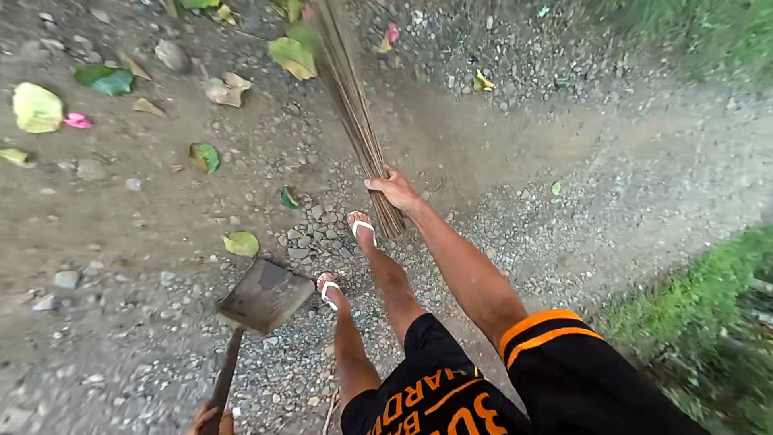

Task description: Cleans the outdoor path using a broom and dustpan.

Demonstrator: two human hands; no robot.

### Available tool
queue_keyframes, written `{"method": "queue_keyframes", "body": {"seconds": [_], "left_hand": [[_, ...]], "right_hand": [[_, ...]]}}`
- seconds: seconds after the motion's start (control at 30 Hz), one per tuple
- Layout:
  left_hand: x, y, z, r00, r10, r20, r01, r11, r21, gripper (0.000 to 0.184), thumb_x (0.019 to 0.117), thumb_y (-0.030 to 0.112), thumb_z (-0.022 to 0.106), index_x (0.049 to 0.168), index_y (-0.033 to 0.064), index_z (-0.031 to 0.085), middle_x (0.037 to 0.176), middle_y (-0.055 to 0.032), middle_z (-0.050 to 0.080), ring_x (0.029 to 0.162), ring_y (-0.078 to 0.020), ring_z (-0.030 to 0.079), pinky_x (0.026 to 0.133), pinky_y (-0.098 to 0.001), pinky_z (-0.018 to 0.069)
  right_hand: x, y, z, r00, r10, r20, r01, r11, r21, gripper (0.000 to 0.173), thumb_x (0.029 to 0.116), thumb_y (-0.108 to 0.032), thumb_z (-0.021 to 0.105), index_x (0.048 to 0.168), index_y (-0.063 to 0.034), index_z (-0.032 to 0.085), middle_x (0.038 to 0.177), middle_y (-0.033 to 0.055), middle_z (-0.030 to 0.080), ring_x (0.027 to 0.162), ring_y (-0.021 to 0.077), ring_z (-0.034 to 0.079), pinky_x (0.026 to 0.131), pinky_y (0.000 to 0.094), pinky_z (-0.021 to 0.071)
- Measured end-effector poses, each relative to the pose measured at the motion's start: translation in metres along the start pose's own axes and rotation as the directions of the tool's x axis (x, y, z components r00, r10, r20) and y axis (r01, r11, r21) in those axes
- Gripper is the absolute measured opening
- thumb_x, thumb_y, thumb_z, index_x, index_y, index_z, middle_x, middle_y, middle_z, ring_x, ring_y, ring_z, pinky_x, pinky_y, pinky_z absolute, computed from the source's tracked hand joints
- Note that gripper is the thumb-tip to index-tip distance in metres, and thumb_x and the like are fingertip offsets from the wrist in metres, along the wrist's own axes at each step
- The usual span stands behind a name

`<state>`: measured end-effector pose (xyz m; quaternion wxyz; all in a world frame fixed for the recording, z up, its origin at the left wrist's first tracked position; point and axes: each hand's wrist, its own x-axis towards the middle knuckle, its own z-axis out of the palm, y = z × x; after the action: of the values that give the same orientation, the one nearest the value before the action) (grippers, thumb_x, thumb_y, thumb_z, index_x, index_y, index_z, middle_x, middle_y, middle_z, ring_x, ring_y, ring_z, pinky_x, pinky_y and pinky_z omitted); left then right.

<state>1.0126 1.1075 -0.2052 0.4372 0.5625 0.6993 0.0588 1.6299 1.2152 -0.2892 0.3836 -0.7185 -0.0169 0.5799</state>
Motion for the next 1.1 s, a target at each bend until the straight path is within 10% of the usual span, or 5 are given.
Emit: {"method": "queue_keyframes", "body": {"seconds": [0.2,0.47,0.77,0.93,1.1], "left_hand": [[-0.011,0.013,-0.014,0.99,-0.12,-0.078,0.117,0.992,-0.048,0.039,0.0928,0.007,0.056,0.125,-0.0142,0.053,0.141,-0.0305,0.053,0.134,-0.033,0.052,0.113,-0.045,0.0428],[-0.05,-0.024,-0.052,0.967,-0.14,-0.215,0.097,0.975,-0.199,0.038,0.0887,0.007,0.061,0.119,-0.0149,0.053,0.137,-0.0274,0.055,0.133,-0.0261,0.052,0.114,-0.0391,0.0426],[-0.137,-0.052,-0.062,0.939,-0.198,-0.283,0.118,0.954,-0.276,0.032,0.0896,0.006,0.06,0.116,-0.0102,0.054,0.144,-0.0253,0.052,0.138,-0.0255,0.05,0.113,-0.0408,0.0449],[-0.165,-0.065,-0.056,0.905,-0.243,-0.35,0.141,0.946,-0.293,0.027,0.0879,0.0,0.06,0.112,-0.0115,0.058,0.14,-0.0263,0.056,0.135,-0.0274,0.054,0.113,-0.0413,0.0451],[-0.185,-0.09,-0.052,0.907,-0.217,-0.361,0.109,0.948,-0.298,0.029,0.0912,0.007,0.059,0.113,-0.0124,0.057,0.139,-0.0272,0.056,0.135,-0.026,0.053,0.113,-0.0389,0.0443]], "right_hand": [[-0.098,0.022,0.034,0.96,0.132,0.246,0.004,0.875,-0.485,0.06,0.0853,-0.024,0.074,0.139,-0.0076,0.055,0.111,0.0136,0.071,0.096,0.0229,0.07,0.086,0.0452,0.0594],[-0.057,0.045,0.03,0.77,0.575,0.276,0.172,0.23,-0.958,0.061,0.0852,-0.031,0.083,0.132,0.0028,0.062,0.122,0.0285,0.066,0.115,0.0436,0.063,0.101,0.0655,0.0471],[0.006,-0.188,0.057,0.955,-0.297,0.0,0.056,0.182,-0.982,0.047,0.0877,-0.033,0.076,0.118,0.0012,0.066,0.11,0.0335,0.066,0.106,0.0526,0.064,0.086,0.075,0.0464],[-0.115,-0.082,0.111,0.97,0.006,0.243,0.218,0.42,-0.881,0.043,0.0901,-0.024,0.079,0.124,-0.0033,0.062,0.093,0.0198,0.07,0.079,0.0332,0.07,0.073,0.0563,0.0584],[-0.117,0.089,0.211,0.667,0.598,0.446,0.431,0.179,-0.885,0.06,0.0892,-0.035,0.078,0.137,-0.0018,0.061,0.125,0.024,0.066,0.117,0.0376,0.064,0.102,0.0614,0.0478]]}}
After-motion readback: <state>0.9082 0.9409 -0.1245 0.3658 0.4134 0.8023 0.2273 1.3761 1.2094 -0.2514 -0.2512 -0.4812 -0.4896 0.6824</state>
